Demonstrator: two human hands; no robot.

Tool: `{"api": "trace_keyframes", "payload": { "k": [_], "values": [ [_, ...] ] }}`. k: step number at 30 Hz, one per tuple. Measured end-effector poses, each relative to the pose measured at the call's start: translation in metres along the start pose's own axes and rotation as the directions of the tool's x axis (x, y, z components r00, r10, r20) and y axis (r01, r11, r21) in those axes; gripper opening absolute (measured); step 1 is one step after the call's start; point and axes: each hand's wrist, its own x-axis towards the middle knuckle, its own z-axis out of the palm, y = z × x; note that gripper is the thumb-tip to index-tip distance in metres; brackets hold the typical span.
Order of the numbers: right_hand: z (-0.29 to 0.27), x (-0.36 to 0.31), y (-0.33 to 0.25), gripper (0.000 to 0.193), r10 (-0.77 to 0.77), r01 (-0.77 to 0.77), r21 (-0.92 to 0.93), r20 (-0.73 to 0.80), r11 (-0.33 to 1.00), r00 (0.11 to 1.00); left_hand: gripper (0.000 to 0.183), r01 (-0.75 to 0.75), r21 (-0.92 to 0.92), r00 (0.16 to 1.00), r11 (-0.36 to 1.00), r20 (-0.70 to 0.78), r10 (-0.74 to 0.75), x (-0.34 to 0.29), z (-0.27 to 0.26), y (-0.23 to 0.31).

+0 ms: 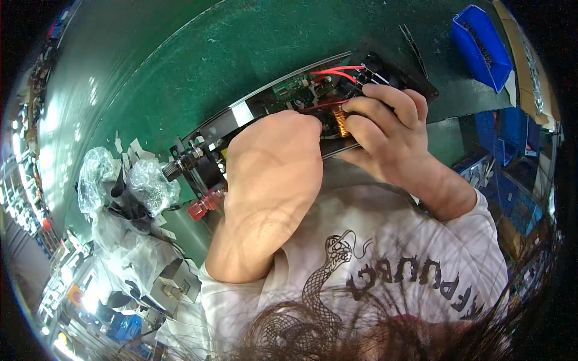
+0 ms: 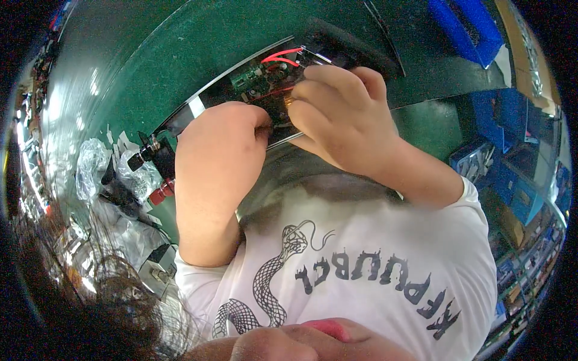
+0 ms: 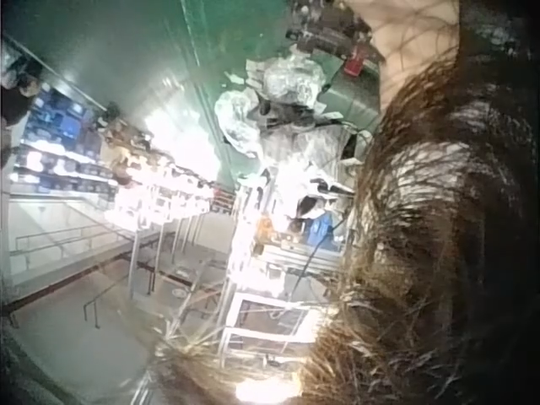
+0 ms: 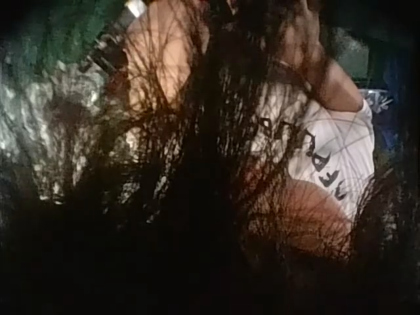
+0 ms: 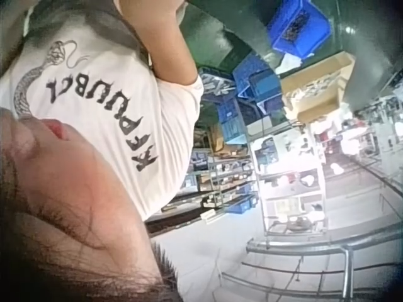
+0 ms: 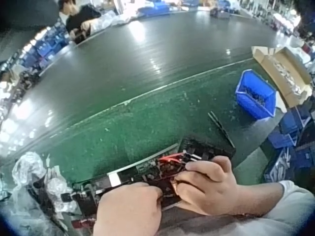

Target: Manually assembling internal components, circuit boards, and wiring into an electronic device housing.

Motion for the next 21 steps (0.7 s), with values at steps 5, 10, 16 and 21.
{"api": "trace_keyframes", "payload": {
  "k": [5, 10, 16, 21],
  "values": [
    [0.002, -0.001, 0.002, 0.049, -0.007, 0.007, -0.004, -0.015, 1.0, 1.0, 0.005, 0.002, 0.007, 1.0, 1.0, 0.004, -0.002, 0.002, -0.001, 0.001],
    [0.003, -0.001, 0.004, 0.048, -0.026, 0.026, -0.004, -0.014, 1.0, 1.0, 0.009, 0.123, -0.009, 0.985, 0.992, 0.122, -0.121, 0.013, -0.01, 0.007],
    [0.0, 0.003, 0.008, 0.047, -0.024, 0.024, 0.011, -0.001, 1.0, 1.0, 0.005, 0.067, 0.0, 0.994, 0.998, 0.088, -0.067, 0.001, -0.013, 0.009],
    [-0.02, 0.006, 0.01, 0.045, -0.034, 0.014, 0.15, 0.132, 0.989, 0.991, 0.019, 0.191, -0.003, 0.978, 0.982, 0.091, -0.19, -0.02, -0.014, 0.018]
  ]
}}
